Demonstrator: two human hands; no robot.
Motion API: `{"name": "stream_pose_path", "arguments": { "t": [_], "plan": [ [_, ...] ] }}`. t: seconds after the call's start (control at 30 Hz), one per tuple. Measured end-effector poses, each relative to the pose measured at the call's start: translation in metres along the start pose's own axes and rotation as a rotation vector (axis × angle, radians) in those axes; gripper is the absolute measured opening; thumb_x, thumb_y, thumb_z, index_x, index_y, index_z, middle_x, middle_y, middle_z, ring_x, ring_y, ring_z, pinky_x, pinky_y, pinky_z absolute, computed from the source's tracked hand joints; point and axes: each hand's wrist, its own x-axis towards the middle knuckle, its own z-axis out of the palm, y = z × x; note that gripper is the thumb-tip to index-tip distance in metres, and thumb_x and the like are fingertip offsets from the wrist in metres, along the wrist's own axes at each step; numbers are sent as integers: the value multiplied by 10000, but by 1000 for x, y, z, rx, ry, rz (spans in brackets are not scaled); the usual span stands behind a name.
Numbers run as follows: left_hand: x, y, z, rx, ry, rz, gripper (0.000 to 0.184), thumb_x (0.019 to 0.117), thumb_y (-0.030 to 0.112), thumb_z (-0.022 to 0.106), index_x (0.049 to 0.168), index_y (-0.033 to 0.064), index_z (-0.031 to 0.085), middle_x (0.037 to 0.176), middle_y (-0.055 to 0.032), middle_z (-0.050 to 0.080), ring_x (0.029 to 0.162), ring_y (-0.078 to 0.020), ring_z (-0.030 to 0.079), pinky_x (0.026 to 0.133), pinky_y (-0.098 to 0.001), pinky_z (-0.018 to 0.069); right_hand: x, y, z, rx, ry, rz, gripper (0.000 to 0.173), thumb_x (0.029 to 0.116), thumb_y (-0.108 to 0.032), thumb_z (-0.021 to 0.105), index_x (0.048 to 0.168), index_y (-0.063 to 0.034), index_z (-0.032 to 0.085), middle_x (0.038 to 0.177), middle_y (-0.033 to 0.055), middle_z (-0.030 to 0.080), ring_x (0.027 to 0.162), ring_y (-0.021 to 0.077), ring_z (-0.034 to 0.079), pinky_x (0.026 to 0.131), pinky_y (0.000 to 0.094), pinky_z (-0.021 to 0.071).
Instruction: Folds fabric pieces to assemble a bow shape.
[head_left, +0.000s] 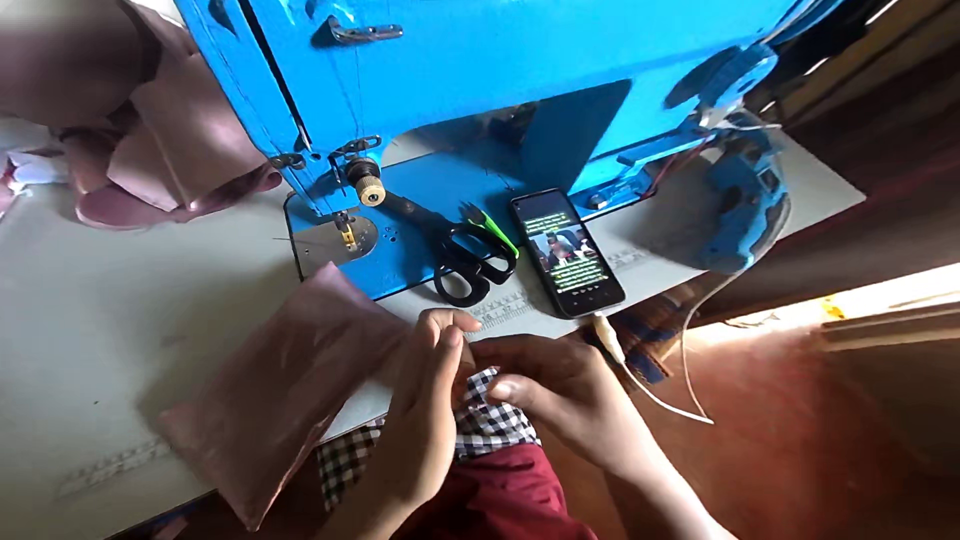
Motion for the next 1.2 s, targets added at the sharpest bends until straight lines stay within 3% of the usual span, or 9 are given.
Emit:
{"name": "stream_pose_path", "arguments": {
  "t": [0.1, 0.27, 0.4, 0.57, 0.73, 0.83, 0.9, 1.1, 1.2],
  "plan": [
    [-2, -2, 2, 247, 4, 96, 377, 1117, 360, 287, 1158, 106, 562, 763, 143, 437, 636, 86, 396, 563, -88, 323, 2, -1, 6, -7, 16, 69, 261, 972, -203, 698, 1127, 6, 717, 958, -14, 770, 814, -1, 716, 735, 161, 608],
    [-5, -1, -1, 397, -17, 225, 417, 1111, 332, 321, 1238, 3, 545, 817, 108, 486, 716, 74, 447, 634, -93, 375, 3, -1, 7, -20, 56, 112, 113, 975, -98, 648, 981, -35, 742, 795, -59, 736, 673, -52, 666, 614, 107, 559],
    [-6, -3, -7, 541, -49, 305, 260, 991, 138, 547, 1172, -40, 607, 842, 22, 589, 708, 52, 509, 618, -87, 424, 1, 1, 1, -203, 82, -30, 158, 986, -137, 639, 972, -33, 757, 796, -40, 731, 690, -73, 649, 647, 88, 545],
    [-6, -1, -11, 768, 6, 383, 206, 997, 188, 607, 1041, 16, 711, 822, -9, 642, 694, 45, 533, 645, -73, 440, 3, 1, -5, -351, 92, -73, 176, 992, -165, 625, 953, -51, 753, 787, -39, 725, 671, -82, 630, 638, 73, 522],
    [3, 1, -14, 637, 17, 362, 178, 978, 205, 656, 947, 41, 720, 779, 58, 585, 678, 79, 477, 615, -65, 396, 5, 0, -11, 50, -52, 115, 158, 1036, -111, 569, 1002, -40, 705, 820, -64, 730, 668, -50, 655, 595, 106, 545],
    [7, 4, -16, 395, -10, 251, 110, 962, 134, 671, 965, 32, 712, 810, 73, 685, 686, 75, 603, 622, -90, 522, 6, 9, -15, 505, -178, 298, 219, 1075, -115, 500, 1026, -65, 707, 899, 2, 781, 709, 23, 717, 596, 160, 575],
    [8, 5, -18, 311, -13, 215, 86, 950, 107, 680, 965, 37, 728, 800, 79, 711, 681, 63, 628, 625, -105, 540, 7, 14, -17, 678, -205, 382, 278, 1091, -138, 457, 1048, -74, 724, 938, 40, 790, 742, 62, 743, 615, 189, 597],
    [8, 5, -21, 277, -15, 211, 70, 938, 91, 691, 951, 43, 741, 777, 100, 702, 648, 76, 604, 598, -92, 517, 8, 17, -21, 732, -190, 436, 389, 1115, -198, 377, 1090, -48, 735, 987, 62, 788, 808, 101, 759, 688, 232, 626],
    [8, 4, -20, 265, -13, 206, 74, 940, 85, 686, 963, 42, 741, 802, 84, 719, 672, 58, 634, 619, -105, 540, 9, 17, -20, 742, -247, 411, 358, 1109, -215, 420, 1104, -53, 740, 1013, 63, 789, 828, 99, 761, 705, 227, 625]
  ]
}}
